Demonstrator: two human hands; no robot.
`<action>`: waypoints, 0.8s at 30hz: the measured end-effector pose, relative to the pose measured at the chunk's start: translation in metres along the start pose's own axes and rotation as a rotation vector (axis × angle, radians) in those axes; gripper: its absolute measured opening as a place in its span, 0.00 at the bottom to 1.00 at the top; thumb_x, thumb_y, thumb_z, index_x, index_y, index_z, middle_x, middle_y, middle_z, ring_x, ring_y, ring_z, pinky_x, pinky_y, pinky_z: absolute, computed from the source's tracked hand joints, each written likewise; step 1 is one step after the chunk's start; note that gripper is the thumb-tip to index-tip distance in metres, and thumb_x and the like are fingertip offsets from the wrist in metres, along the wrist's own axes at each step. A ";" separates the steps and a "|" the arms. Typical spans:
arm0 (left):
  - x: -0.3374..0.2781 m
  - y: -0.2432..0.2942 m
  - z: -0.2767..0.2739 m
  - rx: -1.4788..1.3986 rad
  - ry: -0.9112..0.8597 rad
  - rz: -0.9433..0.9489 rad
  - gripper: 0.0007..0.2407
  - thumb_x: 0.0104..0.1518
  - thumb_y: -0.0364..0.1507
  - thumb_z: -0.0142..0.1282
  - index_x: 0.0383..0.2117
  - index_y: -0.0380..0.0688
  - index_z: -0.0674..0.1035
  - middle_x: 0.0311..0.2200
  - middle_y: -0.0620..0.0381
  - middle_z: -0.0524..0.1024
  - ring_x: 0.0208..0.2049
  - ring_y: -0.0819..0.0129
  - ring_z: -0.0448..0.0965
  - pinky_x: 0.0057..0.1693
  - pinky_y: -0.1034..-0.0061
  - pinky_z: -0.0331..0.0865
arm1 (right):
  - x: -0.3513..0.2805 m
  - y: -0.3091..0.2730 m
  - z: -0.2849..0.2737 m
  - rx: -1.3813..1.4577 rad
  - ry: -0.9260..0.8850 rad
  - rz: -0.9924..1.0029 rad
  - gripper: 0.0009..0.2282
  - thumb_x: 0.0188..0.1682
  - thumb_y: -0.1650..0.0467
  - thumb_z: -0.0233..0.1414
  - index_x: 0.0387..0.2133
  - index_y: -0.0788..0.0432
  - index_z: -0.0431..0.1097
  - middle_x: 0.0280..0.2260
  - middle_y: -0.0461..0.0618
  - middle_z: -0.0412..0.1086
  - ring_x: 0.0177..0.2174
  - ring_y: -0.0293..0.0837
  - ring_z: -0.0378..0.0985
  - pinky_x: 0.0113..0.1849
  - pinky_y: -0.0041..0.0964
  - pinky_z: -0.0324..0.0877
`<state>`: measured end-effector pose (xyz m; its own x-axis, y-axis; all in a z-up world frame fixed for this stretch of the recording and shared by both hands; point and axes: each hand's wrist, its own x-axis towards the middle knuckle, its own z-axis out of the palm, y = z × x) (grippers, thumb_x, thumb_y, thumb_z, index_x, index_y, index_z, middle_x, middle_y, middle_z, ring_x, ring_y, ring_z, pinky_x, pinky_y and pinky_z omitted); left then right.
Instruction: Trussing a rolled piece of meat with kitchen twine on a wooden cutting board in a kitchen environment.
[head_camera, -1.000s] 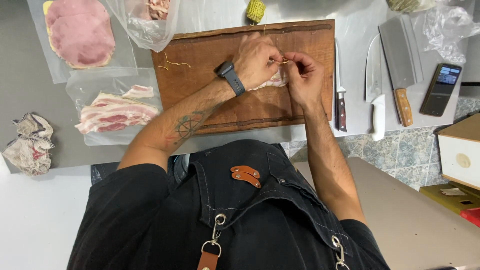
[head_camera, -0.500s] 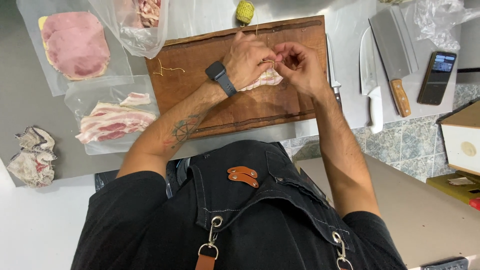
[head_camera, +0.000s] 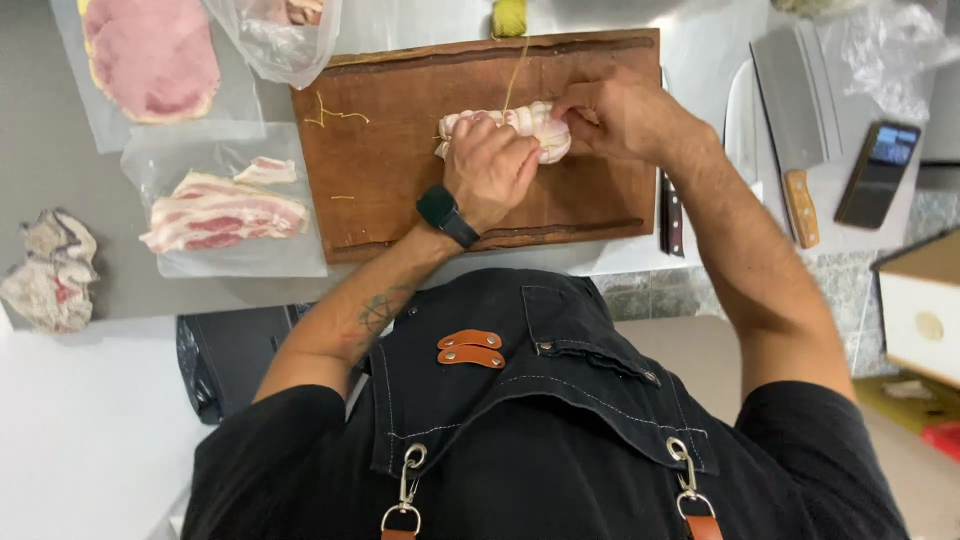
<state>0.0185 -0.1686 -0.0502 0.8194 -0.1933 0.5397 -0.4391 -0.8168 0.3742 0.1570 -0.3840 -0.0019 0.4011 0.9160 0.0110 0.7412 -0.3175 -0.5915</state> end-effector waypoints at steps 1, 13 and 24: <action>-0.002 0.005 0.005 0.020 0.003 -0.017 0.06 0.64 0.31 0.61 0.31 0.48 0.87 0.26 0.58 0.77 0.32 0.57 0.70 0.45 0.59 0.63 | 0.004 0.007 -0.003 0.007 -0.009 -0.024 0.06 0.57 0.77 0.58 0.44 0.65 0.81 0.40 0.58 0.74 0.36 0.57 0.77 0.36 0.50 0.71; -0.008 0.045 0.023 0.319 0.092 -0.111 0.06 0.57 0.27 0.69 0.25 0.50 0.81 0.26 0.64 0.76 0.30 0.65 0.68 0.39 0.69 0.58 | 0.028 0.066 -0.006 -0.181 0.006 -0.455 0.04 0.59 0.72 0.59 0.43 0.57 0.81 0.41 0.44 0.80 0.42 0.51 0.79 0.46 0.47 0.76; -0.009 0.054 0.028 0.388 0.151 -0.086 0.05 0.58 0.24 0.67 0.28 0.48 0.80 0.28 0.63 0.79 0.28 0.66 0.69 0.40 0.70 0.58 | 0.033 0.087 0.000 -0.098 0.037 -0.527 0.04 0.60 0.73 0.63 0.45 0.59 0.81 0.42 0.48 0.80 0.40 0.51 0.78 0.44 0.47 0.74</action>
